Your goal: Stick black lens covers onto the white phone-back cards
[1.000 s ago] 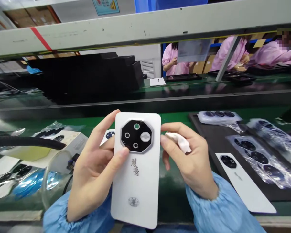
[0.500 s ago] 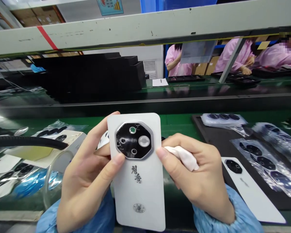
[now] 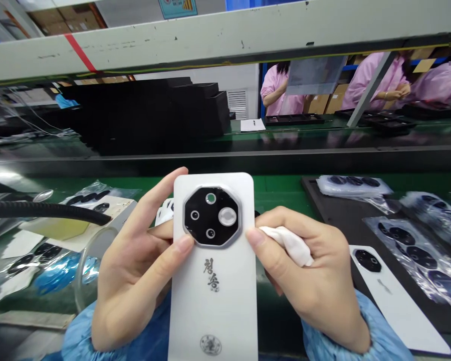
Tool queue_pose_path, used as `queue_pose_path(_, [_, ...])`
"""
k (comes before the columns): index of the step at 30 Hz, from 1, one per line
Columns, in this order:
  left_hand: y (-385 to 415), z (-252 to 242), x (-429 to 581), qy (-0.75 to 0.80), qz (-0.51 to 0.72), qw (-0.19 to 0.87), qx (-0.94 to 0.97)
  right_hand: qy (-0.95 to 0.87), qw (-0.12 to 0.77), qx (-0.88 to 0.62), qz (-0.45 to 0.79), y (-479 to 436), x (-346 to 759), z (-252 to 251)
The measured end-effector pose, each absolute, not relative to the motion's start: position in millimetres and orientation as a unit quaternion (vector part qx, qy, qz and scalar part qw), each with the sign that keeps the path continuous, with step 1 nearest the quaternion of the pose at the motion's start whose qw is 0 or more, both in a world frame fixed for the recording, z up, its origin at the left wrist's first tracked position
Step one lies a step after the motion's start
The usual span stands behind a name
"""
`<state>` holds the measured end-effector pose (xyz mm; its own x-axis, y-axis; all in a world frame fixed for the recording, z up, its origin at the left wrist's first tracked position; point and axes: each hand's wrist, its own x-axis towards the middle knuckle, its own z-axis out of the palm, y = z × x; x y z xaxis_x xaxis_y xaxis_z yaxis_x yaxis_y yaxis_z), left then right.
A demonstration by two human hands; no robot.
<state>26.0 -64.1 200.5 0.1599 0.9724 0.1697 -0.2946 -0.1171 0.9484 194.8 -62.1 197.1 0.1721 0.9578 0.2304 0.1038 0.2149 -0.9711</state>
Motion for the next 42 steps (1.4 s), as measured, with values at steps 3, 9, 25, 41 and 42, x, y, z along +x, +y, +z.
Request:
queue_pose_path(3, [-64.0, 201.4, 24.9, 0.340, 0.551, 0.572, 0.503, -0.539, 0.578, -0.488, 0.369, -60.6, 196.9, 194.6])
queue_pose_path(9, [-64.1, 203.4, 23.5, 0.351, 0.547, 0.569, 0.505, -0.530, 0.572, -0.503, 0.373, -62.8, 195.6, 197.0])
queue_pose_path(25, [-63.6, 202.2, 24.0, 0.338, 0.545, 0.552, 0.533, -0.564, 0.581, -0.470, 0.351, -57.6, 200.8, 187.0])
queue_pose_path(41, [14.9, 69.4, 26.9, 0.409, 0.356, 0.563, 0.625, -0.592, 0.396, -0.512, 0.480, 5.4, 229.0, 55.7])
queue_pose_path(42, [23.1, 47.6, 26.8, 0.424, 0.346, 0.550, 0.631, -0.600, 0.375, -0.523, 0.476, 10.6, 232.0, 39.2])
